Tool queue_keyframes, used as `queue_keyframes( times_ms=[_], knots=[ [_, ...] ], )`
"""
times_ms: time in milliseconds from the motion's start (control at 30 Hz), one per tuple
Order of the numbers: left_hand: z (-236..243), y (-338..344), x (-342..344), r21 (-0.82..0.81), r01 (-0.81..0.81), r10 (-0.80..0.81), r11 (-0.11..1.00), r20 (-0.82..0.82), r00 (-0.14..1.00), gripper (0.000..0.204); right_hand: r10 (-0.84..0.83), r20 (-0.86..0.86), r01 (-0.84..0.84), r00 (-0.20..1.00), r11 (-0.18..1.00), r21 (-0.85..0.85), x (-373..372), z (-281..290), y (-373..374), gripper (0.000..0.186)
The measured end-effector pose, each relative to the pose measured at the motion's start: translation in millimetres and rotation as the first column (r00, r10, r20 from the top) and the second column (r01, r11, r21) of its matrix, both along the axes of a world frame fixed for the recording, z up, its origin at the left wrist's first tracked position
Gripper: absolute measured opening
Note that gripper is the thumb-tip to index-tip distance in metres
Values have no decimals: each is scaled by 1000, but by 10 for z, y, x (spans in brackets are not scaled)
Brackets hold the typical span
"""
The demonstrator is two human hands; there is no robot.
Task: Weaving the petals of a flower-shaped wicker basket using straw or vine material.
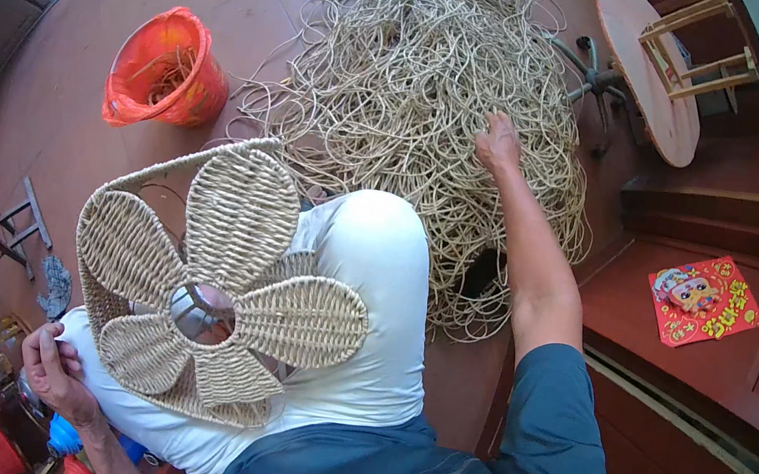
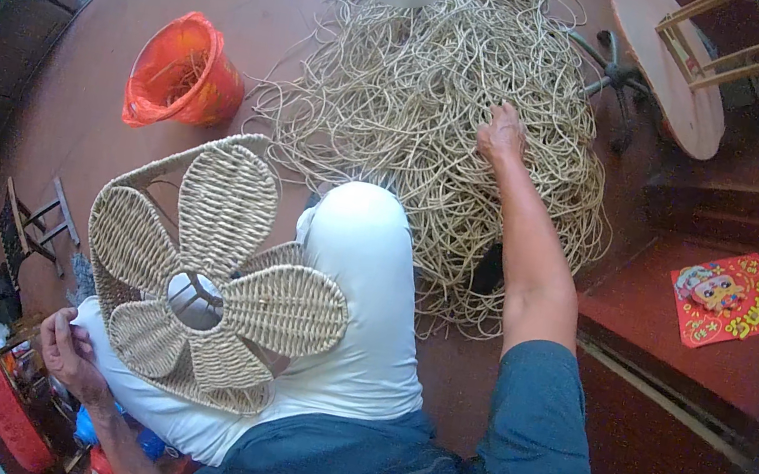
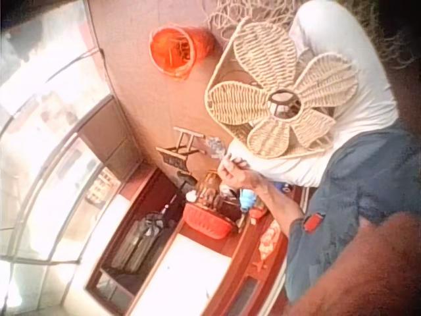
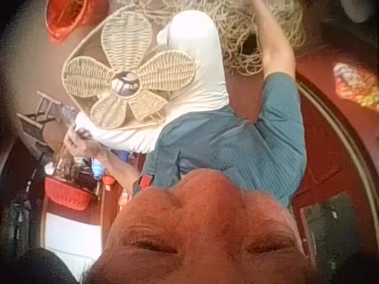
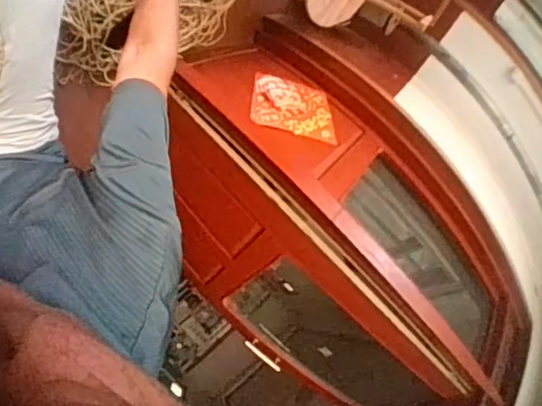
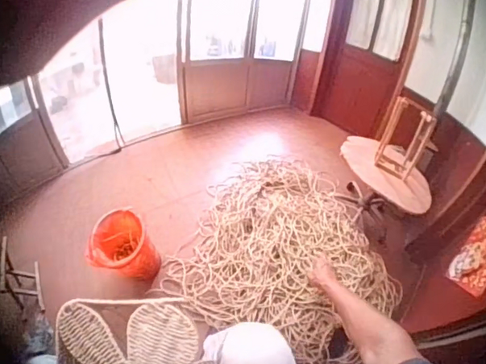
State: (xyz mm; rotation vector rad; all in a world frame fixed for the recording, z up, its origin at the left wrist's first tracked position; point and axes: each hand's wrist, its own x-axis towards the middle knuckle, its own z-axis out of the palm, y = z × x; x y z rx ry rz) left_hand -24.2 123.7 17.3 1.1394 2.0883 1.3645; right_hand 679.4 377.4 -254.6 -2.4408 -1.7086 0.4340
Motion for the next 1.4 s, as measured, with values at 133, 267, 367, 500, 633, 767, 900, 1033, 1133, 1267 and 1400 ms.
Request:
queue_keyframes(
  times_ms=[133,267,367,500,633,767,900,1033,1133,1267,1400],
  knots=[
    [11,-44,4,-3,-21,21,1000,-54,998,24,13,-16,-14,1000,998,-57,9,-104,154,64],
    [-37,-45,6,1,-30,30,1000,-57,998,23,83,49,-77,995,990,-114,47,-154,257,64],
    [-67,-50,-1,-14,-47,45,999,-75,996,22,81,78,-70,994,988,-140,82,-143,311,62],
    [-77,-33,-32,-51,-19,19,999,-1,1000,21,13,-15,-17,1000,951,-310,64,-47,234,63],
    [-37,44,42,-59,26,-24,998,48,999,20,68,-56,-49,996,957,285,-274,315,-71,51],
    [214,48,517,75,23,-24,997,8,1000,17,143,-401,102,905,841,531,-891,1260,-603,26],
    [497,30,1388,-61,409,-389,910,215,896,26,461,-303,-111,834,678,727,-1777,2325,-1467,22],
    [481,165,2141,17,731,-579,682,625,524,44,678,-449,-225,582,665,712,-2633,2828,-2319,34],
    [454,261,2310,22,739,-454,673,801,389,43,728,-351,-254,589,580,774,-2914,2833,-2582,34],
    [414,150,2370,49,744,-417,667,851,318,31,695,-255,-278,672,557,782,-2981,2795,-2797,32],
    [316,70,2267,52,779,-389,624,886,253,24,723,-173,-358,669,517,778,-3019,2775,-2957,30]
  ],
)
